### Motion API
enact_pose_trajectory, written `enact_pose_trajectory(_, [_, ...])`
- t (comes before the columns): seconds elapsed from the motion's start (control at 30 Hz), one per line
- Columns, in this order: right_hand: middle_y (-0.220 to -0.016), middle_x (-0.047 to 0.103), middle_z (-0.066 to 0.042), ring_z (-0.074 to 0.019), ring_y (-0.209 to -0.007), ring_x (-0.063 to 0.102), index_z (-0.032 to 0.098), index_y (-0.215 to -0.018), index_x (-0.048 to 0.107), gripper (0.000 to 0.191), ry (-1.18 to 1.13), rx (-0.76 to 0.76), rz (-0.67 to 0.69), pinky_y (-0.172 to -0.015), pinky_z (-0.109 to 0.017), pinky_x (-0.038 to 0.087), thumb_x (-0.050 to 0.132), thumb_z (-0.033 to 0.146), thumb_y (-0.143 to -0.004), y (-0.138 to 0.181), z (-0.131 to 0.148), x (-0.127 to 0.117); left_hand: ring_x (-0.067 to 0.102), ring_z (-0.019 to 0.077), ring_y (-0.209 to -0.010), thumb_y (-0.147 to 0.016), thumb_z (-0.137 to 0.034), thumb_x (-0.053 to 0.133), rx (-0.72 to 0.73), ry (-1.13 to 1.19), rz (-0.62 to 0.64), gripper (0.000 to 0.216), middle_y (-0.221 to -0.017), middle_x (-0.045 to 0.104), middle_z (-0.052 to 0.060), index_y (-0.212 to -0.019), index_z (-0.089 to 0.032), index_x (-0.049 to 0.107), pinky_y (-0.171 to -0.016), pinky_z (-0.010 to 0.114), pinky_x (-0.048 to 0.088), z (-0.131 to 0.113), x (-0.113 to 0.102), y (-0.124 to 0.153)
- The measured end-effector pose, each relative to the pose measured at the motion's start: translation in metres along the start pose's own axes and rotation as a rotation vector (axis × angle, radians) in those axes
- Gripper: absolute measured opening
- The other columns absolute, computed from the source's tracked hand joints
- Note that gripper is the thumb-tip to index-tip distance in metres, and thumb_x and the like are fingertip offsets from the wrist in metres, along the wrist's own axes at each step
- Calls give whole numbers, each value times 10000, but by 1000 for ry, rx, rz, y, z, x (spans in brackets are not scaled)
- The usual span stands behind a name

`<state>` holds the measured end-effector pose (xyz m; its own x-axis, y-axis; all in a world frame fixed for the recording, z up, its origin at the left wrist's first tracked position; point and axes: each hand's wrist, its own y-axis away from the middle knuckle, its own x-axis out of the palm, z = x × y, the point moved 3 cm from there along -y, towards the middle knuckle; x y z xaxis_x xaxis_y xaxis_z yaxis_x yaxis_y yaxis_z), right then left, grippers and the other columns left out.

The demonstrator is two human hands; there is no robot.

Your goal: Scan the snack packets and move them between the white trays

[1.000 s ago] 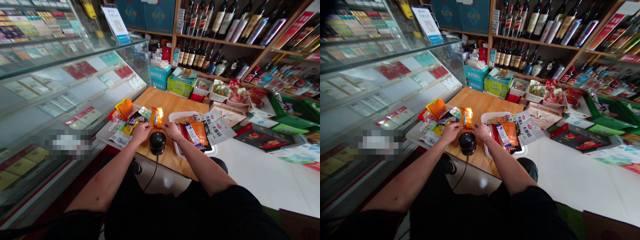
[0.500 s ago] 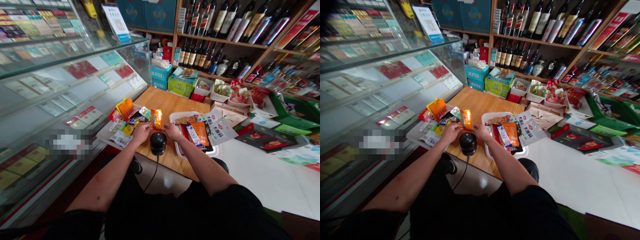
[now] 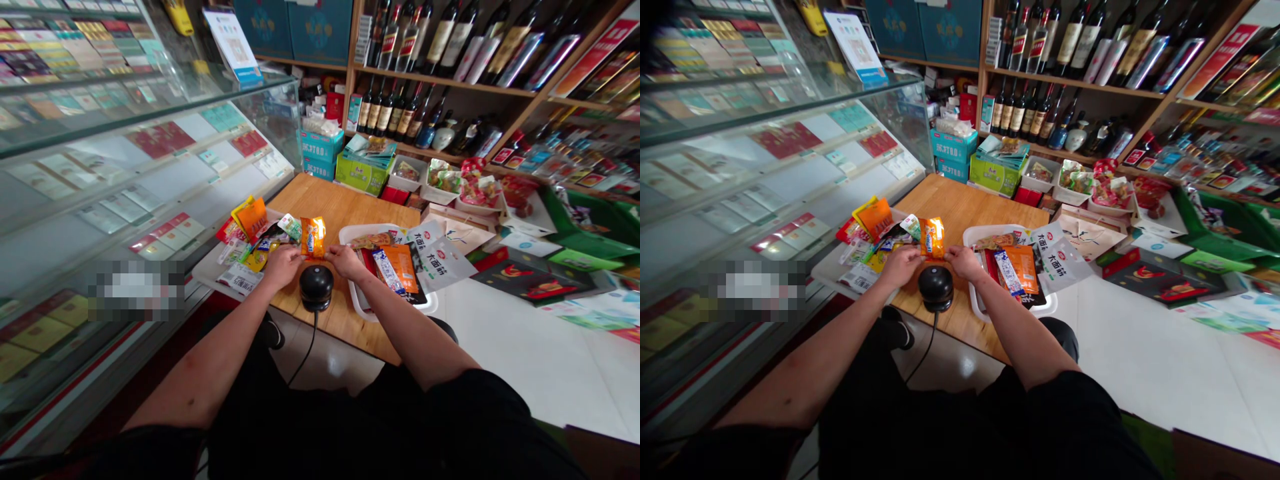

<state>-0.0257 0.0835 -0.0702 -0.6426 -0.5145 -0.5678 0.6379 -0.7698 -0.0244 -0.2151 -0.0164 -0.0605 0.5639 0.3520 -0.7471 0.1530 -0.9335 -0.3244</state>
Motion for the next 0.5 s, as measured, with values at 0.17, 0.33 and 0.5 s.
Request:
enact_pose_trajectory(0.17, [-686, 599, 29, -111, -651, 513, 170, -731, 634, 223, -57, -26, -72, -631, -219, 381, 574, 313, -890, 5, 12, -15, 617, 209, -831, -920, -317, 594, 39, 30, 5, 234, -815, 691, 59, -748, -203, 706, -792, 325, 443, -19, -17, -10])
enact_pose_trajectory(0.33, [-719, 660, 1, -111, -651, 582, 166, -773, 643, 180, -222, 19, -107, -620, -205, 448, 583, 302, -874, 12, 16, -29, 611, 201, -779, -931, -336, 578, 49, 31, 43, 250, -815, 703, 55, -746, -198, 672, -741, 310, 433, -49, -29, -19])
enact_pose_trajectory(0.5, [-686, 683, -18, -122, -570, 590, 170, -835, 658, 229, -382, 87, -192, -556, -217, 468, 572, 377, -884, 35, 15, -48, 626, 196, -736, -950, -328, 553, 64, 55, 106, 228, -829, 727, 49, -861, -194, 716, -696, 308, 420, -81, -26, -30])
